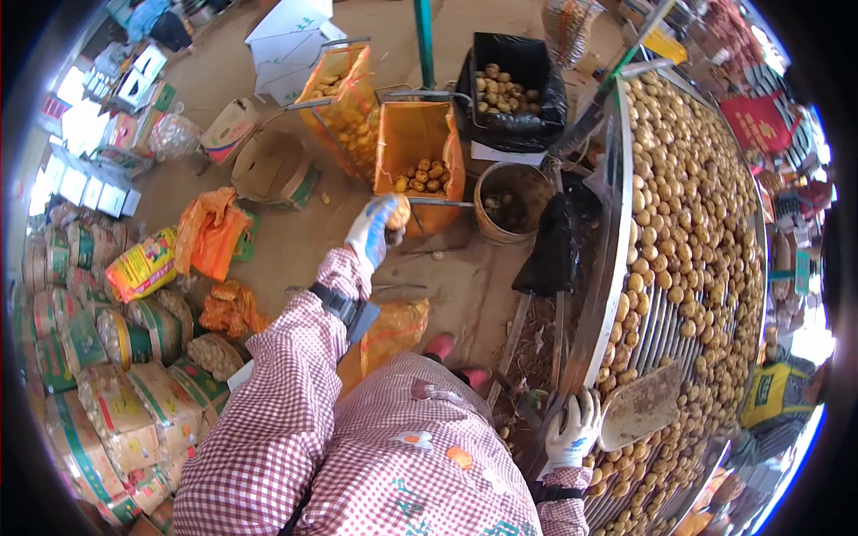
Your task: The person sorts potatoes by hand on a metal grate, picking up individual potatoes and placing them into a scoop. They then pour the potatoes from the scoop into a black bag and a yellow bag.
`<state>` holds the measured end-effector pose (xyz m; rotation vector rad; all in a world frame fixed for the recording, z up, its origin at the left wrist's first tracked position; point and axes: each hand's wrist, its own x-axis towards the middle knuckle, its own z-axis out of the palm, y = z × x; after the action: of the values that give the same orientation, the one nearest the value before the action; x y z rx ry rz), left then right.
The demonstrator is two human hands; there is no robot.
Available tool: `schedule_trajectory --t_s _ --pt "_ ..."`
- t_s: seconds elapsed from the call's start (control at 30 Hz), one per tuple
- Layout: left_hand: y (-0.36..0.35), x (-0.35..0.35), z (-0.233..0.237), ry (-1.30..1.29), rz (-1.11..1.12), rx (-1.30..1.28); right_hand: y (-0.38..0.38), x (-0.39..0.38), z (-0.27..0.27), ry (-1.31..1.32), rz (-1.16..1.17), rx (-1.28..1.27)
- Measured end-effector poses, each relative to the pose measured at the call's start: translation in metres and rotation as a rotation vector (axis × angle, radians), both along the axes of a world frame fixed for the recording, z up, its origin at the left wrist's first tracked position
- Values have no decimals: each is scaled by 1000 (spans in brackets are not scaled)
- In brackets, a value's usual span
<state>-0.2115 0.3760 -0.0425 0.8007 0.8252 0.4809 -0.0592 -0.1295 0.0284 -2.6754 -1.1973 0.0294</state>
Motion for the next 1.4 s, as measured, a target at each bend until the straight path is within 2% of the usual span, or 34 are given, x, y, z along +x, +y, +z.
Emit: schedule_trajectory --t_s 0.07,0.13,0.23,0.27,0.33,0.4,0.5,0.6,0.67,0.77,0.87,1.0,1.03,1.07,1.17,1.3,1.33,1.37,1.4 --pt "20 24 3 -110 20 -45 4 0 6 -43 17 28" --pt "22 34 12 -23 153 -191 7 2 6 -23 17 114" --pt "14 38 -9 -66 -30 -109 3 4 14 0 2 179" --pt "-4 40 -4 -71 -123 -46 -1 5 16 22 1 204" --pt "-48 53 1 57 -216 -137 -13 5 5 43 -8 227" --pt "-99 64 -2 -28 -471 -285 -23 3 -3 40 -26 281" --pt "-196 90 20 13 -745 -301 -29 2 -8 25 -51 406" --pt "-277 112 53 60 -977 -251 -33 -2 -13 -25 -53 556" --pt "-313 128 62 49 -1102 -194 -35 -16 -7 0 -135 777" --pt "-350 138 69 121 -1182 -101 -63 -47 12 11 -201 917" --pt "-359 150 45 145 -1233 -180 -133 -84 20 -78 -404 901" --pt "-402 148 61 227 -1124 -102 -264 -132 26 -175 -827 778" --pt "-400 153 46 261 -1135 -121 -298 -149 13 -210 -993 668" --pt "-416 151 57 255 -1185 -77 -335 -166 8 -219 -1080 614" --pt "-429 162 53 339 -1254 -121 -432 -217 -14 -264 -1441 398" --pt "-458 156 76 394 -1203 -54 -553 -292 -34 -284 -1808 193" --pt "-458 157 72 387 -1198 -42 -586 -314 -52 -374 -1884 102" --pt "-453 155 64 384 -1168 29 -612 -330 -52 -393 -2007 127" --pt "-452 156 58 379 -1134 101 -636 -339 -43 -319 -2143 120"
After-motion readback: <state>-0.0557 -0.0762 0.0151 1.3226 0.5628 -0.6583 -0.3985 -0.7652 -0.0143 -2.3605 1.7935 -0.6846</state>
